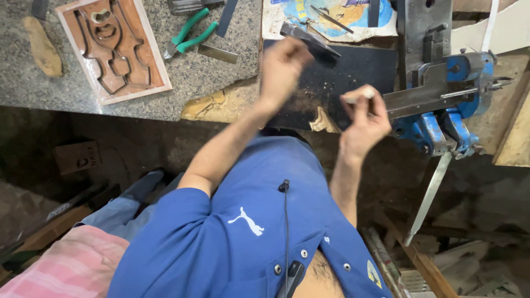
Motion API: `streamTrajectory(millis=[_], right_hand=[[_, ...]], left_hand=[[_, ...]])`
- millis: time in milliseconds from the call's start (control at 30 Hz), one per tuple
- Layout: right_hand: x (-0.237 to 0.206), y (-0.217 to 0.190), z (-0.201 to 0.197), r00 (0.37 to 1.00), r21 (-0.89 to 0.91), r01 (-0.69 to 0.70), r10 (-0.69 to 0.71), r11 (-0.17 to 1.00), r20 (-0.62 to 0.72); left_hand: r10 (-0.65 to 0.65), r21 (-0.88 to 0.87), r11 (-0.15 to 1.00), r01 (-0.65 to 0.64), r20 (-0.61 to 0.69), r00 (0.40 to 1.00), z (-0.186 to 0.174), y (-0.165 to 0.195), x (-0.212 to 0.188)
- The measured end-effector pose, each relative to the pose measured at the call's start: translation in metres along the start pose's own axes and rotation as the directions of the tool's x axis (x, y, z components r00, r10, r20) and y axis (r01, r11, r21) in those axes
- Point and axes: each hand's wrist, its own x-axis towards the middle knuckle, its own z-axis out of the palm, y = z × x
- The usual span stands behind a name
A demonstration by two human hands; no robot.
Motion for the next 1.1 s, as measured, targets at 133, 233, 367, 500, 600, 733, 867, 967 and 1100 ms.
streamTrajectory(millis=[133,233,367,500,600,733,867,967,1100], right_hand=[[0.015,0.01,-0.012,0.938,-0.696,0.332,-0.3,0.637,0.172],[0.02,0.016,-0.001,0.844,-0.856,0.49,-0.334,0.165,0.419],[0.002,-0.013,0.018,0.848,-0.743,0.517,-0.376,0.425,0.374],[-0.021,-0.063,0.03,0.895,-0.356,0.403,-0.28,0.843,0.348],[-0.019,-0.079,0.043,0.818,-0.409,0.537,-0.336,0.738,0.467],[-0.009,-0.086,0.044,0.847,-0.282,0.396,-0.228,0.874,0.48],[-0.003,-0.102,0.02,0.781,-0.347,0.432,-0.153,0.833,0.605],[0.004,-0.118,0.009,0.693,-0.393,0.502,-0.087,0.771,0.715],[0.017,-0.132,0.014,0.638,-0.381,0.551,-0.082,0.743,0.765]], left_hand=[[0.136,0.152,0.979,-0.135,0.008,0.991,-0.034,0.016,0.019],[0.171,0.006,0.985,-0.172,0.098,0.98,-0.023,0.026,0.008],[0.155,-0.131,0.982,-0.137,0.146,0.977,-0.002,0.046,-0.012],[0.184,-0.094,0.982,-0.166,0.244,0.952,-0.002,0.061,-0.034],[0.173,-0.032,0.985,-0.171,0.291,0.941,-0.002,0.062,-0.048],[0.109,-0.211,0.977,-0.017,0.431,0.896,-0.005,0.062,-0.055],[-0.039,-0.295,0.906,0.304,0.656,0.753,-0.014,0.066,-0.034],[-0.094,-0.175,0.833,0.525,0.89,0.445,-0.014,0.067,-0.006],[-0.019,-0.117,0.85,0.513,0.967,0.252,-0.007,0.063,0.012]])
